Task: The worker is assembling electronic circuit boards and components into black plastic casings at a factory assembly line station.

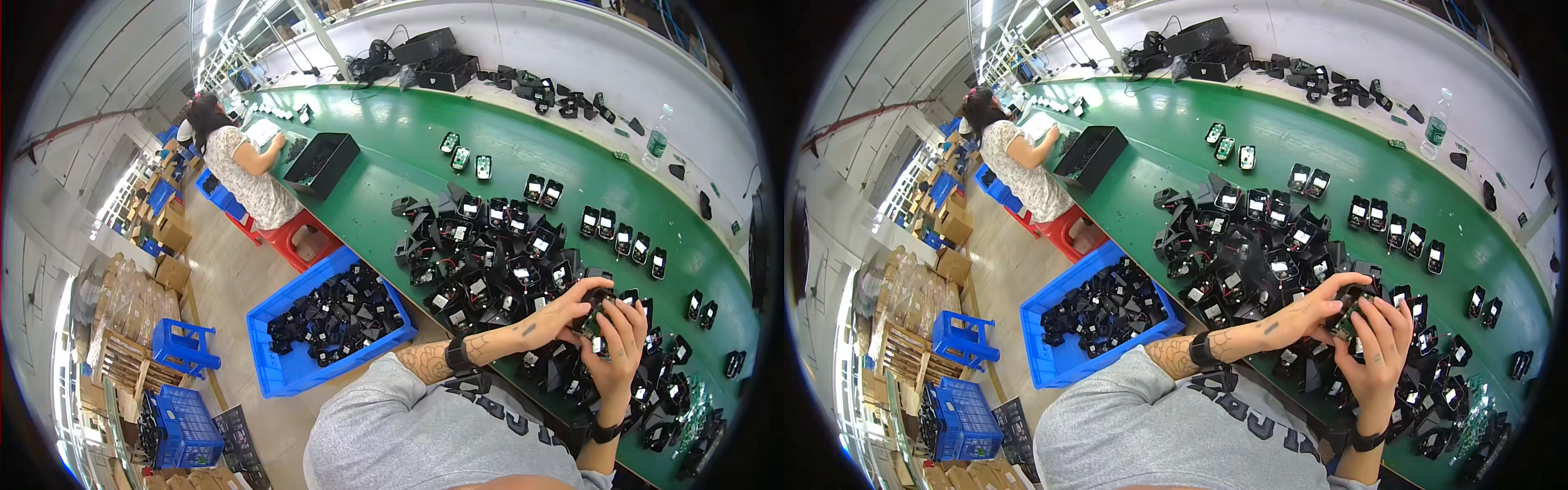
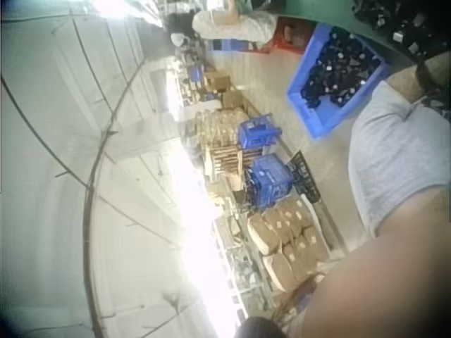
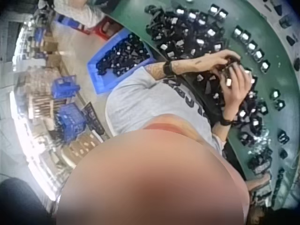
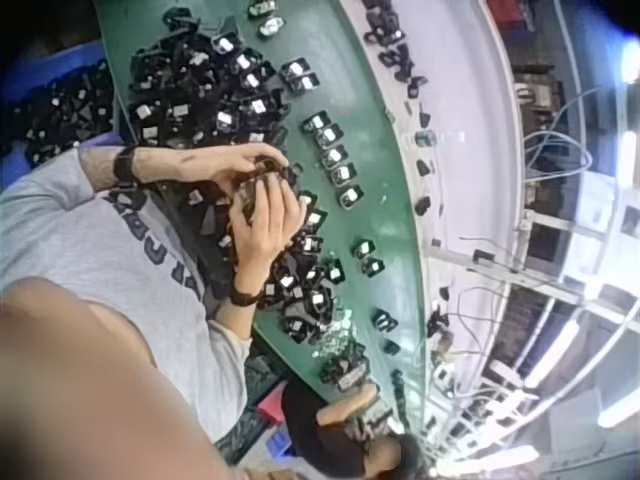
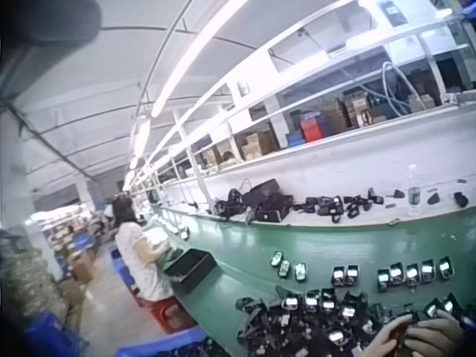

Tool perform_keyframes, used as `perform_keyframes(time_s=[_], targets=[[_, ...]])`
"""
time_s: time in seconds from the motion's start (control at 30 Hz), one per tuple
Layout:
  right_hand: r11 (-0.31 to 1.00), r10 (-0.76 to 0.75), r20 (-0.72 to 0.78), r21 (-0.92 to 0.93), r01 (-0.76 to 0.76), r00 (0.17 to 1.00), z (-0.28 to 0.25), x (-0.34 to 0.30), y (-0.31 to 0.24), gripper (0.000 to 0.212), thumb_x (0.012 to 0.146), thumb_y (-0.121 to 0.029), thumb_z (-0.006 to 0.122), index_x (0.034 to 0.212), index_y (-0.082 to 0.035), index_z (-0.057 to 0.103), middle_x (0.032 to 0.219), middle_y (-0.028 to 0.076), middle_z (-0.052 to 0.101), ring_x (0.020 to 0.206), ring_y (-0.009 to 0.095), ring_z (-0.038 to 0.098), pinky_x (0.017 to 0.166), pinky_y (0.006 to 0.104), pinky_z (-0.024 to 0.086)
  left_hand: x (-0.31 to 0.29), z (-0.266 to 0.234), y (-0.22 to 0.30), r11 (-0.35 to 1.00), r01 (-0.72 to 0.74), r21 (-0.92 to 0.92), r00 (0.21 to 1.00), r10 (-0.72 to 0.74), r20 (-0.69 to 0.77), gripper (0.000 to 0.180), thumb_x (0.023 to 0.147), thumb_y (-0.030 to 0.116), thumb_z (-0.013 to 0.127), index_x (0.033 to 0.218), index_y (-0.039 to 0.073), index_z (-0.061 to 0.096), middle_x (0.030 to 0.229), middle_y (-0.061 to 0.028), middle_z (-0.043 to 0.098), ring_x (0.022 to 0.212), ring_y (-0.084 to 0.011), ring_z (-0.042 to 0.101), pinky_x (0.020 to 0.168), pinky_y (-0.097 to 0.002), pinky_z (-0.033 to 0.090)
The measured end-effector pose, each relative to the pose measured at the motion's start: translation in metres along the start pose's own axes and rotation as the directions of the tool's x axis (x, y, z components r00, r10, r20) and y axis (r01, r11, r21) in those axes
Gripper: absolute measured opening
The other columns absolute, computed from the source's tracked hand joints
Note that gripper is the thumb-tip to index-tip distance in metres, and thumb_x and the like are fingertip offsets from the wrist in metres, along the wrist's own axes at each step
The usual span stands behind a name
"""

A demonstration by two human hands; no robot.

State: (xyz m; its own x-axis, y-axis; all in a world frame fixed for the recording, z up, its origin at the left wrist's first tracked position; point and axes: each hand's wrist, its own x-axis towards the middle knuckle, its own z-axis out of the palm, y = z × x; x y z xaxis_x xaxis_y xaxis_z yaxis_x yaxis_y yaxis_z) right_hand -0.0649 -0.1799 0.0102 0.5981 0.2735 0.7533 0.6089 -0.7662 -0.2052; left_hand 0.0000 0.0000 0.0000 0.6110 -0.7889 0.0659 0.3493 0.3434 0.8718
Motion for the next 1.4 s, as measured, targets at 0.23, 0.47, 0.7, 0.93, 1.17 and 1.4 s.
perform_keyframes(time_s=[0.23, 0.47, 0.7, 0.93, 1.17, 1.4], targets=[[0.996, -0.074, -0.025, 0.055, 0.075, 0.997, -0.004, 0.001, 0.002, 0.038, 0.067, 0.001, 0.074, 0.104, -0.002, 0.065, 0.114, 0.013, 0.067, 0.109, 0.034, 0.061, 0.102, 0.0571, 0.042, -0.006, 0.014, 0.001, 0.997, -0.044, 0.056, 0.998, 0.046, -0.035, 0.057, 0.101, 0.022, 0.048, 0.151, 0.023, 0.02, 0.122, -0.005, 0.042, 0.101, -0.0136, 0.048, 0.085, -0.0338, 0.053], [0.989, -0.099, 0.02, 0.112, 0.097, 0.995, -0.009, 0.003, -0.006, 0.029, 0.071, -0.003, 0.075, 0.097, -0.003, 0.064, 0.113, 0.011, 0.068, 0.106, 0.033, 0.063, 0.103, 0.056, 0.041, -0.012, 0.021, -0.003, 1.0, -0.002, -0.01, 1.0, 0.002, 0.019, 0.06, 0.102, 0.028, 0.051, 0.151, 0.023, 0.017, 0.129, -0.005, 0.039, 0.111, -0.0135, 0.046, 0.088, -0.0331, 0.052], [0.977, -0.115, 0.058, 0.189, 0.102, 0.992, -0.011, 0.017, 0.004, 0.026, 0.075, -0.01, 0.074, 0.099, -0.005, 0.067, 0.117, 0.009, 0.067, 0.111, 0.029, 0.062, 0.103, 0.0517, 0.043, -0.009, 0.019, 0.009, 0.999, -0.045, 0.021, 0.997, 0.046, -0.061, 0.072, 0.096, 0.011, 0.055, 0.154, 0.017, 0.012, 0.142, -0.0109, 0.038, 0.118, -0.0181, 0.05, 0.087, -0.0311, 0.051], [0.941, 0.012, 0.024, 0.338, -0.02, 1.0, -0.017, 0.007, 0.005, 0.028, 0.072, -0.012, 0.078, 0.099, -0.007, 0.071, 0.12, 0.012, 0.067, 0.119, 0.033, 0.057, 0.104, 0.0522, 0.041, -0.009, 0.027, 0.012, 0.994, -0.018, -0.11, 1.0, 0.016, -0.02, 0.074, 0.098, 0.004, 0.048, 0.155, 0.021, 0.005, 0.146, -0.0139, 0.036, 0.127, -0.0262, 0.049, 0.101, -0.043, 0.046], [0.135, 0.651, 0.367, 0.805, -0.577, 0.665, -0.008, 0.01, -0.009, 0.054, 0.08, -0.007, 0.072, 0.131, -0.001, 0.055, 0.128, 0.015, 0.058, 0.115, 0.021, 0.059, 0.097, 0.0354, 0.049, -0.004, 0.036, 0.012, 0.999, -0.029, 0.033, 0.999, 0.028, 0.024, 0.061, 0.098, 0.002, 0.043, 0.15, 0.017, 0.015, 0.14, -0.0156, 0.038, 0.131, -0.0258, 0.044, 0.104, -0.0463, 0.046], [-0.12, 0.675, 0.48, 0.821, -0.559, 0.56, 0.005, 0.008, -0.007, 0.043, 0.084, 0.001, 0.068, 0.126, -0.001, 0.058, 0.106, 0.005, 0.066, 0.094, 0.011, 0.062, 0.082, 0.0257, 0.052, 0.001, 0.035, 0.013, 0.985, 0.009, 0.173, 1.0, -0.01, 0.005, 0.056, 0.098, -0.004, 0.037, 0.148, 0.015, 0.019, 0.137, -0.0125, 0.036, 0.128, -0.0245, 0.044, 0.102, -0.0442, 0.05]])
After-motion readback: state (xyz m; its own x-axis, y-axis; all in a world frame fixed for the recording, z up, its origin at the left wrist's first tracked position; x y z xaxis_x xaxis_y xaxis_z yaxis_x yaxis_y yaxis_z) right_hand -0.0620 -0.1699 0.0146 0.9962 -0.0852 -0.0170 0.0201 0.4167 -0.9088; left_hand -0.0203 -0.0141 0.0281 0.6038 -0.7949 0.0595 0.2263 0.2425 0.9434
